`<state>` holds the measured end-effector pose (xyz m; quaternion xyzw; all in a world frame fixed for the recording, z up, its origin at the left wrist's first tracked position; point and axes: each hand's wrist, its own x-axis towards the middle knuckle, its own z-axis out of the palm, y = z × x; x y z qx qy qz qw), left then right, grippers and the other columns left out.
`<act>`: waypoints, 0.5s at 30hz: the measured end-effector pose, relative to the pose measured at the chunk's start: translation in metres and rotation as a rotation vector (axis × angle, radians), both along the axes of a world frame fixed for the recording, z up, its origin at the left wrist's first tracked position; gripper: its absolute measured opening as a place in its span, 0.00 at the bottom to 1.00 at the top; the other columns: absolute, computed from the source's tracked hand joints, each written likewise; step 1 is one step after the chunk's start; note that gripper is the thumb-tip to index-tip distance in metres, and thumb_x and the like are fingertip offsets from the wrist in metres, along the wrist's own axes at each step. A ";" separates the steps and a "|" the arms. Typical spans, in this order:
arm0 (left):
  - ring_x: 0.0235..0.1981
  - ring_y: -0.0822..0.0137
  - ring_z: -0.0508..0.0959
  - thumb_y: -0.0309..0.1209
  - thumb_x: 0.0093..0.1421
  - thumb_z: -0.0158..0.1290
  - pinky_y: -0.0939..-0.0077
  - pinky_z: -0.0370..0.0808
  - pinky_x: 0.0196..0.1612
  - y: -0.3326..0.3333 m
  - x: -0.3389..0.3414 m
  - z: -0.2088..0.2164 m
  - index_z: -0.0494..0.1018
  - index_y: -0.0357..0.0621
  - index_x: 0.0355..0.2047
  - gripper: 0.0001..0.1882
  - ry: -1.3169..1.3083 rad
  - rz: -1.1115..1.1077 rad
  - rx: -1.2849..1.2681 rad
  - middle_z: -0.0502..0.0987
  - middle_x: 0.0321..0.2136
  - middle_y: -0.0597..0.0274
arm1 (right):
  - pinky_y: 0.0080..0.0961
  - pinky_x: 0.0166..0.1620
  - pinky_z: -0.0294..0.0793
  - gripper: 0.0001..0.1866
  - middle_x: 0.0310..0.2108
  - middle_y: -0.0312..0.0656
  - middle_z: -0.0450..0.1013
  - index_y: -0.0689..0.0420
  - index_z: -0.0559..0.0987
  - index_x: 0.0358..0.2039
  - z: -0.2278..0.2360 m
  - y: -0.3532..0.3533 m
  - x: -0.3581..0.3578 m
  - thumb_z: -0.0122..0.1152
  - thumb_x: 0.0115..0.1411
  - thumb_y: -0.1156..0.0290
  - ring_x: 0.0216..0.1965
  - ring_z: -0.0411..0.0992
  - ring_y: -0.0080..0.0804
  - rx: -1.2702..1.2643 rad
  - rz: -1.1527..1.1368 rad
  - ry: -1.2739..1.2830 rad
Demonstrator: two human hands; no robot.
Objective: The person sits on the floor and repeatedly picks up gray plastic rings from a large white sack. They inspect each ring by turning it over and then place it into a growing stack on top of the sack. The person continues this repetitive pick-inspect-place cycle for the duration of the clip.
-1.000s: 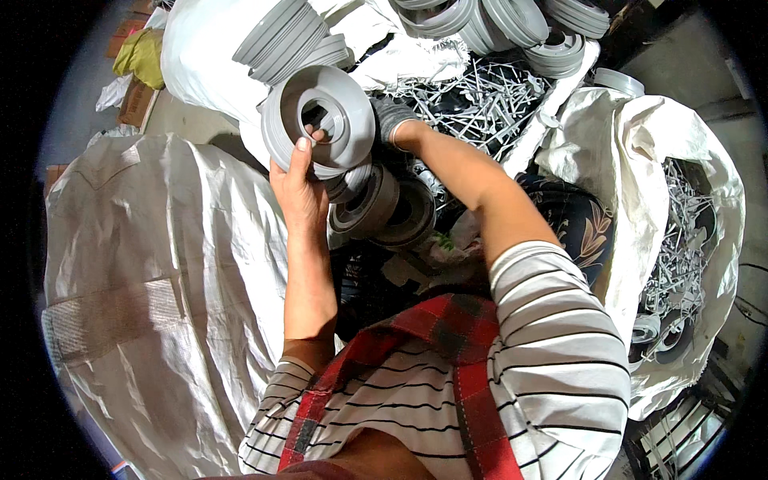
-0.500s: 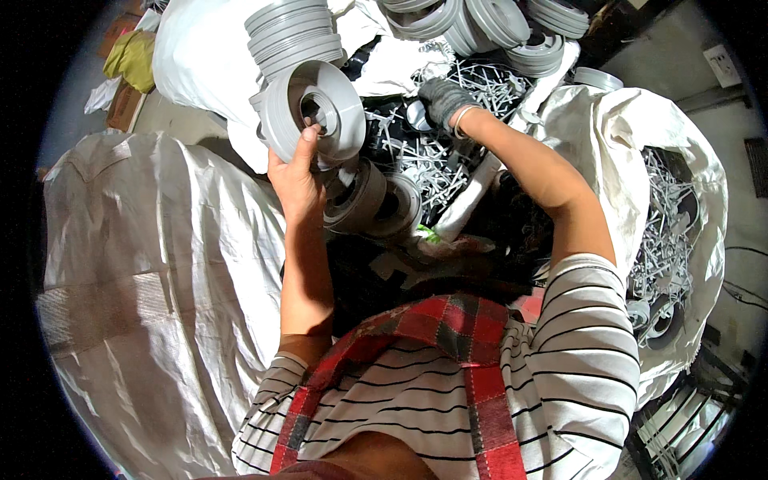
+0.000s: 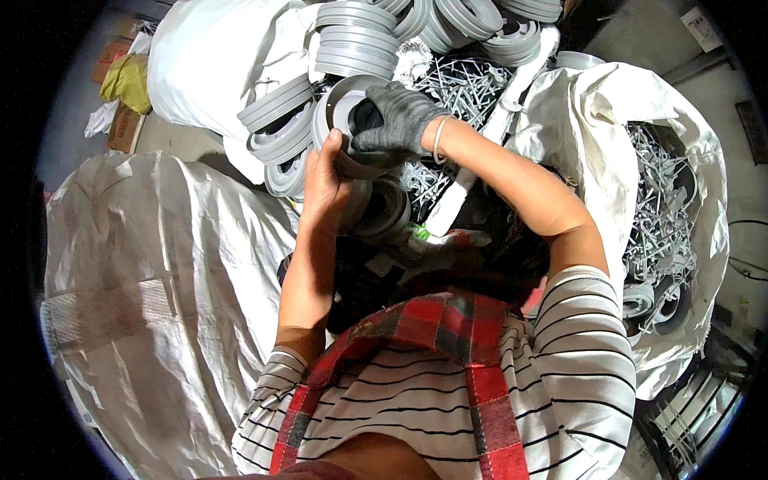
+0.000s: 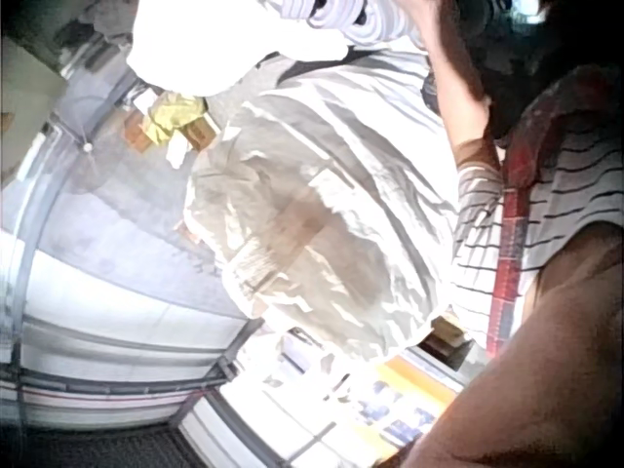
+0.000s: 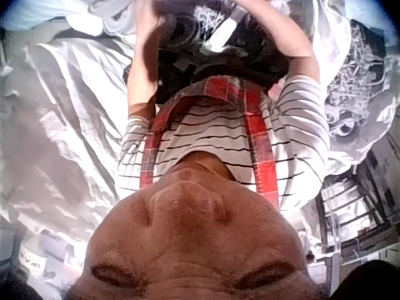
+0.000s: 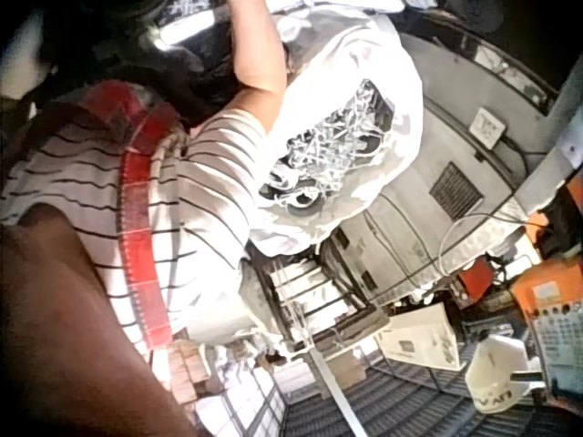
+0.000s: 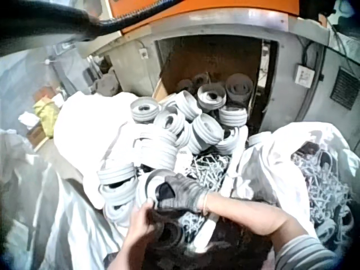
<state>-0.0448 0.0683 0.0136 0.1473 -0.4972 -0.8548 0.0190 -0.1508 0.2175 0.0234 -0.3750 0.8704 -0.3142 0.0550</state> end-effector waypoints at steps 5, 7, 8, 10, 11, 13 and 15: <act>0.28 0.72 0.73 0.39 0.58 0.50 0.78 0.70 0.32 -0.006 -0.006 -0.002 0.70 0.33 0.37 0.18 -0.038 -0.143 -0.227 0.74 0.28 0.62 | 0.37 0.50 0.66 0.33 0.42 0.57 0.68 0.63 0.71 0.45 -0.024 0.006 -0.011 0.60 0.45 0.50 0.45 0.67 0.51 -0.047 0.176 0.119; 0.27 0.73 0.72 0.38 0.58 0.50 0.79 0.70 0.31 -0.024 -0.012 -0.011 0.70 0.34 0.36 0.16 -0.099 -0.248 -0.369 0.73 0.27 0.63 | 0.37 0.49 0.66 0.30 0.42 0.55 0.68 0.61 0.71 0.45 -0.016 0.007 -0.006 0.60 0.46 0.54 0.45 0.67 0.50 -0.019 0.279 0.229; 0.27 0.72 0.73 0.38 0.58 0.49 0.79 0.69 0.31 -0.023 -0.010 -0.018 0.70 0.34 0.35 0.16 -0.095 -0.211 -0.279 0.74 0.27 0.63 | 0.38 0.49 0.66 0.29 0.41 0.54 0.68 0.60 0.71 0.46 -0.014 0.007 -0.003 0.60 0.46 0.56 0.44 0.67 0.50 -0.006 0.330 0.284; 0.29 0.71 0.73 0.38 0.59 0.48 0.79 0.69 0.31 -0.006 -0.011 -0.008 0.71 0.34 0.33 0.16 -0.082 -0.153 -0.099 0.74 0.27 0.62 | 0.39 0.48 0.66 0.29 0.41 0.54 0.68 0.59 0.70 0.45 -0.021 0.011 -0.002 0.62 0.44 0.57 0.43 0.67 0.50 -0.105 0.295 0.272; 0.29 0.72 0.73 0.38 0.59 0.48 0.79 0.69 0.31 -0.004 -0.009 -0.006 0.71 0.34 0.34 0.15 -0.074 -0.173 -0.173 0.74 0.27 0.62 | 0.38 0.48 0.67 0.30 0.41 0.54 0.68 0.59 0.69 0.45 -0.033 0.011 -0.002 0.63 0.43 0.57 0.43 0.67 0.50 -0.170 0.228 0.221; 0.29 0.72 0.72 0.37 0.60 0.47 0.79 0.68 0.31 -0.002 -0.005 0.000 0.70 0.35 0.36 0.15 -0.053 -0.207 -0.324 0.74 0.28 0.62 | 0.38 0.48 0.66 0.35 0.41 0.54 0.68 0.61 0.69 0.46 -0.042 0.009 0.002 0.66 0.39 0.55 0.43 0.67 0.51 -0.306 0.095 0.154; 0.27 0.74 0.71 0.36 0.58 0.50 0.80 0.68 0.29 0.000 -0.003 -0.010 0.70 0.38 0.35 0.13 0.001 -0.146 -0.304 0.73 0.26 0.66 | 0.38 0.48 0.67 0.36 0.41 0.54 0.68 0.63 0.69 0.46 -0.038 0.006 0.009 0.66 0.39 0.54 0.43 0.67 0.51 -0.242 0.106 0.125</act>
